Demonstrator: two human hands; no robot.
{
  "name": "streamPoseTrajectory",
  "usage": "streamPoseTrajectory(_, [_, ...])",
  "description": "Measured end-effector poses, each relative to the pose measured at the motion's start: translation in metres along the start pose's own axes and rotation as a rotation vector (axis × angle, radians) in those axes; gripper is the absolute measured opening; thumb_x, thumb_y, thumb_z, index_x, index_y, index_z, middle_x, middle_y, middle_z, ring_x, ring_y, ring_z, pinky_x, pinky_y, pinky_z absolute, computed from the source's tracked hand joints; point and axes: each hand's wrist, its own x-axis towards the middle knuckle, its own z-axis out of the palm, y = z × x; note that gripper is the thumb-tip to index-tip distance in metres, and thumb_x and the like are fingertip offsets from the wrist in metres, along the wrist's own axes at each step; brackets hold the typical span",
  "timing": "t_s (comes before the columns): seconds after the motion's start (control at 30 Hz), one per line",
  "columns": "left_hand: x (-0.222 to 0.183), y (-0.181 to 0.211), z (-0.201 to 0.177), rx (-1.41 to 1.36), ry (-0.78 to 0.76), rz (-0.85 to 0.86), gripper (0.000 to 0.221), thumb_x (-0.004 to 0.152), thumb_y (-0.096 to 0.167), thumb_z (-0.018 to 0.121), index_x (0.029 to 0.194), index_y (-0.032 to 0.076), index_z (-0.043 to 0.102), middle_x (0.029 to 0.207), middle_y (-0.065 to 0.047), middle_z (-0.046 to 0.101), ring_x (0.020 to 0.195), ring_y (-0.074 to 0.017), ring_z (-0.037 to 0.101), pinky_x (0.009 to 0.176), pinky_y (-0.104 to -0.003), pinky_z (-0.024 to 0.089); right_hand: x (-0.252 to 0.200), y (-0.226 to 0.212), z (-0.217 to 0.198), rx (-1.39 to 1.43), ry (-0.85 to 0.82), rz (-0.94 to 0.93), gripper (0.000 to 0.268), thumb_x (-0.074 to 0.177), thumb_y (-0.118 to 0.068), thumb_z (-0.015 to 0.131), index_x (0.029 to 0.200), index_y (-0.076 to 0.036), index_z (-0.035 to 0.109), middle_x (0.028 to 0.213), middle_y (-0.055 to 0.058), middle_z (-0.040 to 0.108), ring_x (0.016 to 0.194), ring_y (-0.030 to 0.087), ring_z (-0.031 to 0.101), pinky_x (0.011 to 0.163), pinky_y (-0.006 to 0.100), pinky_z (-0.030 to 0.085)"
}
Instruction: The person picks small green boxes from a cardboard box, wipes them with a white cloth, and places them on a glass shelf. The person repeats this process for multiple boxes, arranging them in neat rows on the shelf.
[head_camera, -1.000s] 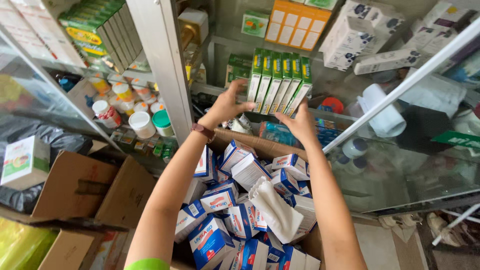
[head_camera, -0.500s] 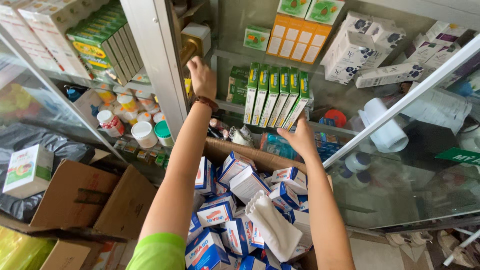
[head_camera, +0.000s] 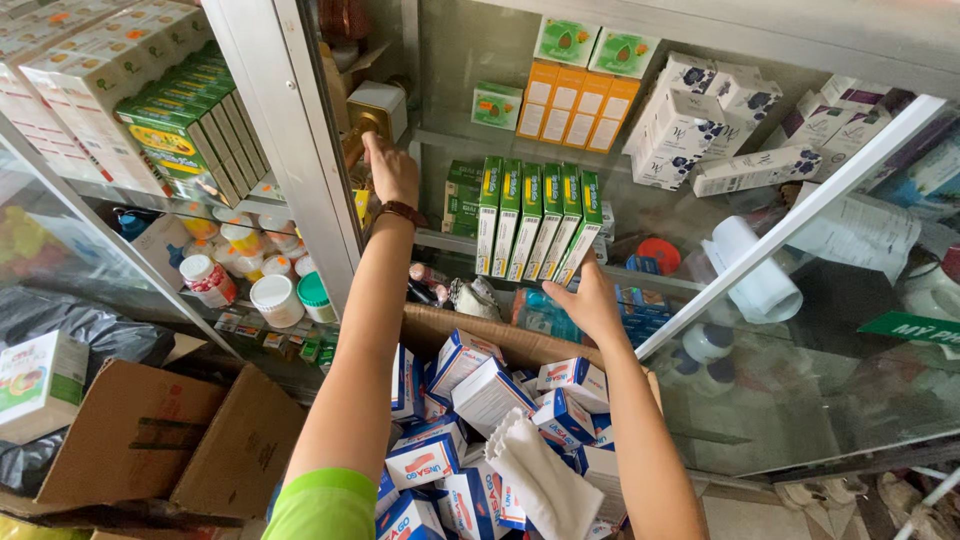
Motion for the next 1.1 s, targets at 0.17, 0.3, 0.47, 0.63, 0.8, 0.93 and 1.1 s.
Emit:
streamPoseTrajectory(0.17, [0.008, -0.016, 0.007, -0.136, 0.125, -0.043, 0.019, 0.099, 0.023, 0.061, 0.098, 0.02, 0.079, 0.095, -0.003, 0.076, 0.101, -0.0242, 0.067, 0.109, -0.054, 0.023, 0.001, 0.001, 0.002, 0.008, 0.01, -0.031, 0.079, 0.077, -0.021, 0.083, 0.144, -0.007, 0.044, 0.13, 0.018, 0.069, 0.121, 0.036, 0.066, 0.097, 0.042, 0.052])
streamPoseTrajectory(0.3, [0.007, -0.031, -0.014, -0.226, 0.286, -0.082, 0.015, 0.087, 0.026, 0.068, 0.092, 0.019, 0.079, 0.103, -0.006, 0.073, 0.108, -0.0262, 0.063, 0.1, -0.053, 0.028, 0.0, 0.004, 0.003, 0.012, 0.014, -0.028, 0.078, 0.079, -0.022, 0.082, 0.145, -0.007, 0.044, 0.131, 0.017, 0.069, 0.122, 0.036, 0.066, 0.098, 0.042, 0.052])
streamPoseTrajectory(0.47, [-0.04, -0.052, -0.055, -0.966, 0.468, 0.176, 0.013, 0.087, 0.02, 0.075, 0.095, 0.012, 0.08, 0.101, -0.012, 0.074, 0.098, -0.0308, 0.068, 0.084, -0.048, 0.048, 0.001, 0.019, 0.006, 0.018, 0.014, -0.032, 0.083, 0.081, -0.024, 0.081, 0.151, -0.006, 0.04, 0.135, 0.021, 0.065, 0.125, 0.037, 0.063, 0.101, 0.042, 0.051])
streamPoseTrajectory(0.63, [-0.117, -0.083, -0.083, -1.535, 0.469, 0.37, 0.014, 0.09, 0.017, 0.081, 0.098, 0.006, 0.079, 0.085, -0.01, 0.076, 0.073, -0.0189, 0.071, 0.068, -0.031, 0.054, -0.004, 0.028, -0.003, 0.457, 0.054, -0.191, 0.082, 0.085, -0.002, 0.067, 0.158, -0.003, 0.03, 0.149, 0.019, 0.054, 0.137, 0.03, 0.053, 0.108, 0.037, 0.044])
streamPoseTrajectory(0.8, [-0.178, -0.119, -0.101, -1.911, 0.171, 0.45, 0.014, 0.1, 0.018, 0.076, 0.103, 0.004, 0.076, 0.085, 0.002, 0.068, 0.078, -0.006, 0.057, 0.069, -0.024, 0.047, -0.021, -0.013, -0.018, 0.427, 0.339, -0.139, 0.04, 0.101, -0.001, 0.061, 0.141, 0.0, 0.056, 0.139, 0.014, 0.065, 0.127, 0.021, 0.065, 0.109, 0.033, 0.051])
streamPoseTrajectory(0.93, [-0.214, -0.122, -0.114, -2.071, 0.043, 0.65, 0.015, 0.098, 0.019, 0.072, 0.105, 0.006, 0.073, 0.094, 0.008, 0.073, 0.088, -0.0006, 0.064, 0.081, -0.019, 0.054, -0.043, -0.084, -0.026, 0.662, 0.229, -0.212, 0.028, 0.107, -0.007, 0.061, 0.133, 0.002, 0.065, 0.133, 0.014, 0.068, 0.124, 0.017, 0.065, 0.108, 0.031, 0.051])
streamPoseTrajectory(1.1, [-0.249, -0.105, -0.116, -2.123, -0.224, 0.612, 0.013, 0.097, 0.017, 0.073, 0.102, 0.005, 0.074, 0.091, 0.005, 0.071, 0.083, -0.0028, 0.061, 0.071, -0.022, 0.049, -0.053, -0.146, -0.026, 0.666, -0.073, -0.082, 0.027, 0.098, -0.011, 0.066, 0.123, 0.0, 0.064, 0.113, 0.009, 0.071, 0.103, 0.012, 0.067, 0.086, 0.027, 0.056])
